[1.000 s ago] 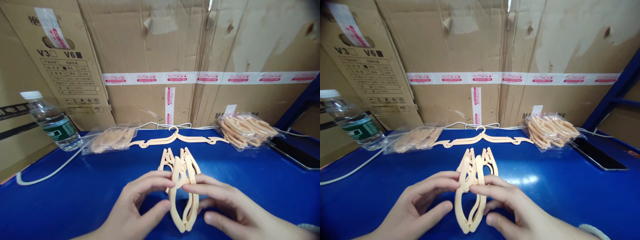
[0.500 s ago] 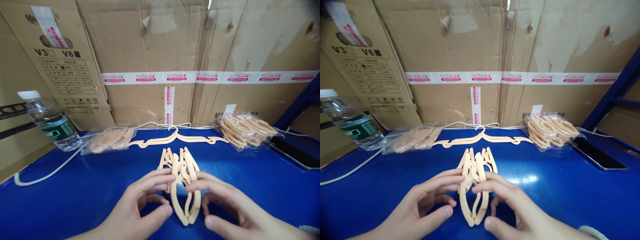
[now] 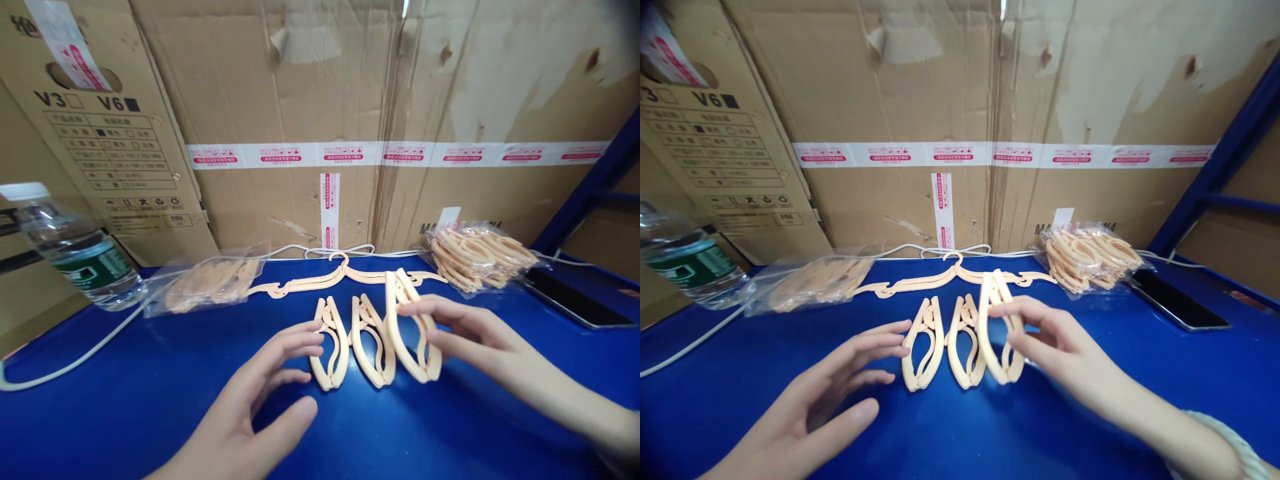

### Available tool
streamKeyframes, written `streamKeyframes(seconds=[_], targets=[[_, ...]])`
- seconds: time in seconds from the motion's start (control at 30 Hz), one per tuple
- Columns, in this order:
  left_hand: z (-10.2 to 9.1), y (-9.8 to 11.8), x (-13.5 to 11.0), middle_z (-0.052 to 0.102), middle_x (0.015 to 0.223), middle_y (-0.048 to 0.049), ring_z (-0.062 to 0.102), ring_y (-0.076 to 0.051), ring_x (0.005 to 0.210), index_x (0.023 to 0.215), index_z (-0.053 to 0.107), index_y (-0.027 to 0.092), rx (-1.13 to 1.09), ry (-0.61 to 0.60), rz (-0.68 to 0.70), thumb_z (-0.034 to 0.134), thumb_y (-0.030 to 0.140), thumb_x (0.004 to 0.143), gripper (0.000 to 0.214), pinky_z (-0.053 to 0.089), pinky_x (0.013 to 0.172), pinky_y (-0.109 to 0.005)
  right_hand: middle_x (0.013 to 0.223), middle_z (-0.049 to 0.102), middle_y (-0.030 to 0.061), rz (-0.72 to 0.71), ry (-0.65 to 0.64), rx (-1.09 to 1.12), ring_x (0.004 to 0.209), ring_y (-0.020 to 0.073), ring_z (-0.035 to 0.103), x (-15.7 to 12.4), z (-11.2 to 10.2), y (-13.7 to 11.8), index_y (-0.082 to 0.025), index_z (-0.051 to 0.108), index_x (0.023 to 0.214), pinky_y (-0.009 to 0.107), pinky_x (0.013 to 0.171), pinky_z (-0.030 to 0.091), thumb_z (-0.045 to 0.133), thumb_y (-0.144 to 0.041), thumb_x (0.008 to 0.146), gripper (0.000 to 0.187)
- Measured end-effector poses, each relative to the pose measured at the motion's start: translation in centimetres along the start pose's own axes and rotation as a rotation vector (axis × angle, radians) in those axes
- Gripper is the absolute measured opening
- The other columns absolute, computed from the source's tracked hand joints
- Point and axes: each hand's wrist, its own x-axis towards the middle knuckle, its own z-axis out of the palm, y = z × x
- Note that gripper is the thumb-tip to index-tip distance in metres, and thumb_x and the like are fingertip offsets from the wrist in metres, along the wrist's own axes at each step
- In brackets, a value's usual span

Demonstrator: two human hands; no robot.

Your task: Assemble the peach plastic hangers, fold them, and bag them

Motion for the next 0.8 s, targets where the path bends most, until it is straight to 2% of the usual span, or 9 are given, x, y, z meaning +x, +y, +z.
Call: streamKeyframes(seconds=[0.07, 0.13, 0.27, 0.37, 0.53, 0.63, 0.7, 0.8], targets=[[0.0, -0.2, 0.0, 0.055, 0.142, -0.0041, 0.062, -0.026, 0.118, 0.138, 0.048, 0.039, 0.061, 0.037, 0.002, 0.058, 0.033, 0.094, 0.046, 0.055, 0.099, -0.035, 0.116, 0.066, 0.0086, 0.016, 0.036, -0.156, 0.102, 0.0294, 0.064, 0.6, -0.7, 0.7, -0.025, 0.068, 0.118, 0.04, 0.082, 0.057, 0.056, -0.051, 0.092, 0.039], [0.0, -0.3, -0.1, 0.058, 0.138, -0.0034, 0.064, -0.024, 0.116, 0.144, 0.038, 0.042, 0.135, 0.077, 0.024, 0.056, 0.031, 0.094, 0.054, 0.055, 0.099, -0.034, 0.109, 0.067, 0.0088, 0.011, 0.0, -0.306, 0.095, 0.0285, 0.065, 0.8, -1.0, 1.3, -0.025, 0.065, 0.12, 0.041, 0.078, 0.057, 0.051, -0.049, 0.093, 0.039], [0.1, -0.1, -0.3, 0.045, 0.152, -0.0025, 0.054, -0.029, 0.13, 0.148, 0.033, 0.043, 0.329, 0.102, 0.143, 0.059, 0.026, 0.09, 0.066, 0.047, 0.108, -0.041, 0.116, 0.062, 0.0098, -0.115, -0.079, -0.559, 0.101, 0.0288, 0.063, 0.5, -0.8, 1.5, -0.026, 0.057, 0.132, 0.044, 0.09, 0.053, 0.057, -0.041, 0.089, 0.046], [0.2, 0.2, -0.5, 0.034, 0.159, -0.0034, 0.04, -0.034, 0.141, 0.15, 0.035, 0.039, 0.463, -0.024, 0.225, 0.065, 0.026, 0.086, 0.072, 0.036, 0.115, -0.049, 0.12, 0.057, 0.0114, -0.16, -0.114, -0.678, 0.099, 0.0288, 0.062, 0.3, -0.5, 1.2, -0.026, 0.051, 0.139, 0.043, 0.088, 0.053, 0.065, -0.038, 0.084, 0.059], [0.6, 0.3, 0.0, 0.033, 0.158, -0.0054, 0.031, -0.036, 0.145, 0.152, 0.033, 0.034, 0.585, -0.256, 0.272, 0.069, 0.036, 0.087, 0.075, 0.02, 0.117, -0.059, 0.113, 0.056, 0.0116, -0.154, -0.183, -0.733, 0.091, 0.0262, 0.06, 0.4, -0.3, 1.3, -0.025, 0.045, 0.144, 0.042, 0.081, 0.053, 0.065, -0.035, 0.084, 0.064], [0.7, -0.1, 0.4, 0.032, 0.157, -0.004, 0.031, -0.034, 0.145, 0.151, 0.034, 0.035, 0.635, -0.388, 0.28, 0.064, 0.028, 0.09, 0.068, 0.017, 0.116, -0.063, 0.111, 0.055, 0.0112, -0.168, -0.189, -0.743, 0.092, 0.0265, 0.059, 0.4, -0.2, 1.3, -0.024, 0.045, 0.144, 0.043, 0.082, 0.052, 0.065, -0.036, 0.084, 0.064], [0.8, -0.6, 0.5, 0.031, 0.157, -0.0031, 0.029, -0.033, 0.146, 0.15, 0.035, 0.035, 0.669, -0.398, 0.285, 0.06, 0.019, 0.09, 0.068, 0.015, 0.115, -0.065, 0.11, 0.055, 0.0112, -0.182, -0.199, -0.758, 0.094, 0.0279, 0.058, 0.3, -0.1, 1.1, -0.023, 0.047, 0.143, 0.044, 0.083, 0.051, 0.067, -0.036, 0.083, 0.064], [1.3, -1.4, 0.2, 0.031, 0.157, -0.0035, 0.029, -0.033, 0.146, 0.15, 0.036, 0.034, 0.693, -0.345, 0.29, 0.064, 0.019, 0.088, 0.069, 0.015, 0.116, -0.064, 0.106, 0.057, 0.0111, -0.186, -0.213, -0.775, 0.094, 0.0297, 0.058, 0.2, -0.2, 0.6, -0.023, 0.052, 0.14, 0.046, 0.082, 0.052, 0.07, -0.039, 0.081, 0.064]])
